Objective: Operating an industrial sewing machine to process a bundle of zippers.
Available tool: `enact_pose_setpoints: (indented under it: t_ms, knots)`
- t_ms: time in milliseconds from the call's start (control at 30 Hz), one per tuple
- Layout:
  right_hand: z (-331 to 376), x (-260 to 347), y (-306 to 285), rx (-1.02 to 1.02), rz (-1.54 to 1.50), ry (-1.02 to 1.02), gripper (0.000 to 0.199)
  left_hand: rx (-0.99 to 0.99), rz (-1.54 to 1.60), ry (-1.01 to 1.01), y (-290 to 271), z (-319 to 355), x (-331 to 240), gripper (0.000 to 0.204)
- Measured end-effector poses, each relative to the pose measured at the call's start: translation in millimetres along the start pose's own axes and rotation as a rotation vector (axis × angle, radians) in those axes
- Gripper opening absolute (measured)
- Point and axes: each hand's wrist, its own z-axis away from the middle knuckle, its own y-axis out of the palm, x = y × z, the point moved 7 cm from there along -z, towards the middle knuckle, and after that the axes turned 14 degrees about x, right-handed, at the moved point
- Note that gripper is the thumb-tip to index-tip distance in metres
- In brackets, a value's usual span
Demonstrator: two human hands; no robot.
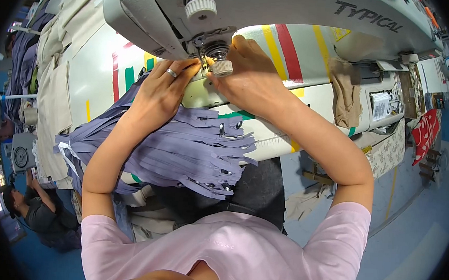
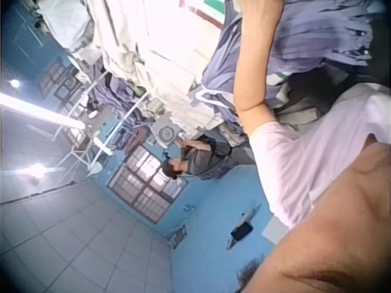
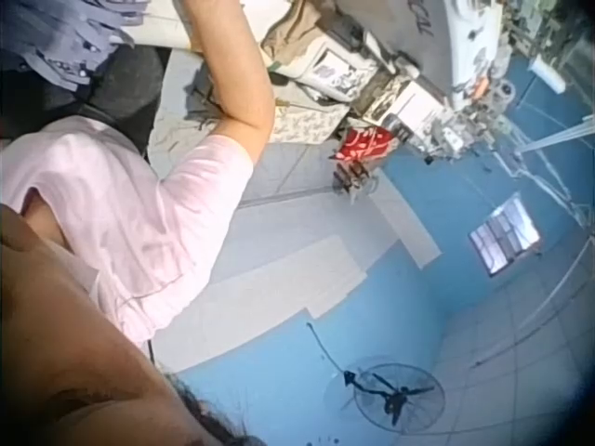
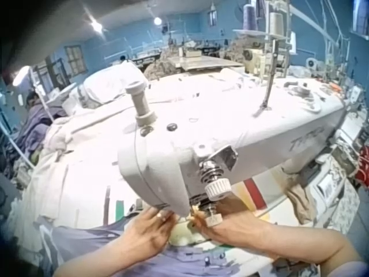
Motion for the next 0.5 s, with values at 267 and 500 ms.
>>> enact_pose_setpoints:
  t_ms: [267, 500]
  knots:
    - [1.9, -14.2, -0.5, -0.029, -0.198, -0.048, 0.014, 0.051, 0.045, 0.009, 4.4, 1.8, 5.0, 0.04]
    - [-0.8, -5.3, -3.3, -0.07, -0.127, -0.154, 0.014, 0.085, 0.073, -0.012, 6.6, 0.3, 3.6, 0.052]
